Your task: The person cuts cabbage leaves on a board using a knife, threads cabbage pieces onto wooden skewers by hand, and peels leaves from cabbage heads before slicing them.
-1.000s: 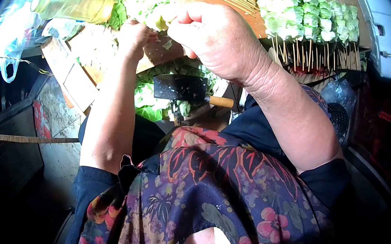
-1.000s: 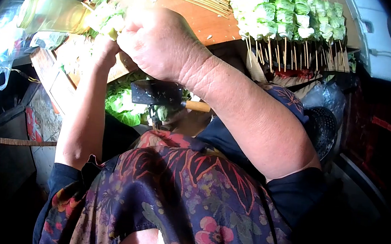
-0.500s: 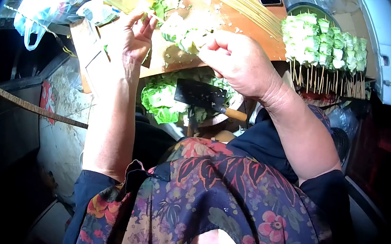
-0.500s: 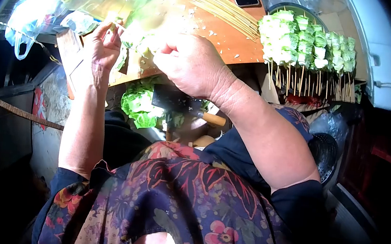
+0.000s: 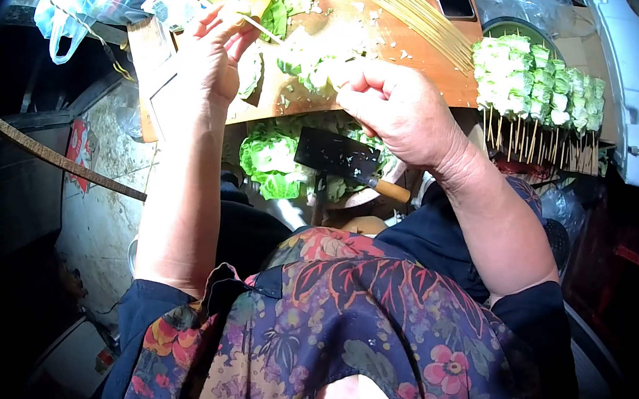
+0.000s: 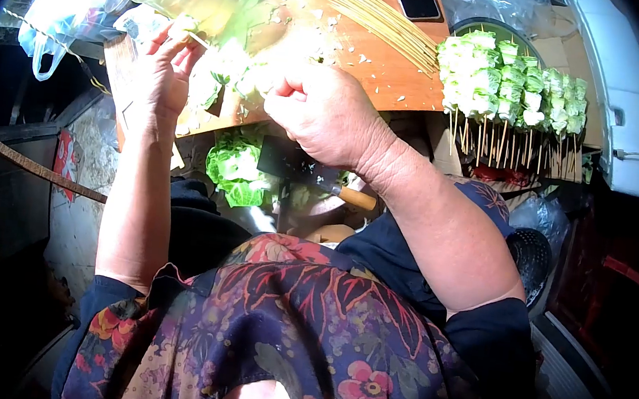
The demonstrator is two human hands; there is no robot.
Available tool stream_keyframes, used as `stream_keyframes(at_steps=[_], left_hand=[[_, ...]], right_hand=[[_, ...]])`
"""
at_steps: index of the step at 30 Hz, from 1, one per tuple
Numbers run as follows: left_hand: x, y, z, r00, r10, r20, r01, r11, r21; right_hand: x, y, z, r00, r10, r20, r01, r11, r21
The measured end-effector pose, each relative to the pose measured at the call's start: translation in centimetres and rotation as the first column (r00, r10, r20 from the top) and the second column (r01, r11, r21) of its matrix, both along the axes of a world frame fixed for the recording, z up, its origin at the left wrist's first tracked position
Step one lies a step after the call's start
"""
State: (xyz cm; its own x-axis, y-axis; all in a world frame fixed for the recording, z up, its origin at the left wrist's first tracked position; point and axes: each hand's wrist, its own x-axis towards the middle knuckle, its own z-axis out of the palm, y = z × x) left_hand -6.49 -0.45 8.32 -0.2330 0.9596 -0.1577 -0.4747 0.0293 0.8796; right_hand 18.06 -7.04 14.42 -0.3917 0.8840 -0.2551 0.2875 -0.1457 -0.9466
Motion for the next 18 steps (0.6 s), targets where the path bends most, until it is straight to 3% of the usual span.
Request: stream_keyframes(at_steps=[5, 9, 12, 15, 18], left_hand=[[0.8, -0.1, 0.9, 0.996, 0.013, -0.093, -0.011, 1.0, 0.023], [1.5, -0.6, 0.7, 0.985, -0.103, -0.139, 0.108, 0.994, 0.033], [3.8, -2.1, 0.6, 0.953, -0.293, -0.075, 0.293, 0.956, -0.012], [4.9, -2.3, 1.1, 0.965, -0.26, -0.038, 0.259, 0.966, -0.022], [5.3, -2.4, 1.3, 0.945, -0.286, -0.161, 0.276, 0.958, -0.081]], right_hand=[[0.2, 0.0, -0.2, 0.996, 0.004, -0.085, -0.012, 0.996, -0.092], [-0.2, -0.2, -1.3, 0.991, -0.028, -0.128, 0.017, 0.996, -0.093], [-0.1, 0.2, -2.1, 0.991, -0.05, -0.125, 0.052, 0.999, 0.013], [-0.1, 0.3, -2.8, 0.992, -0.105, -0.067, 0.112, 0.988, 0.107], [0.1, -0.1, -2.3, 0.992, -0.121, 0.031, 0.115, 0.983, 0.145]])
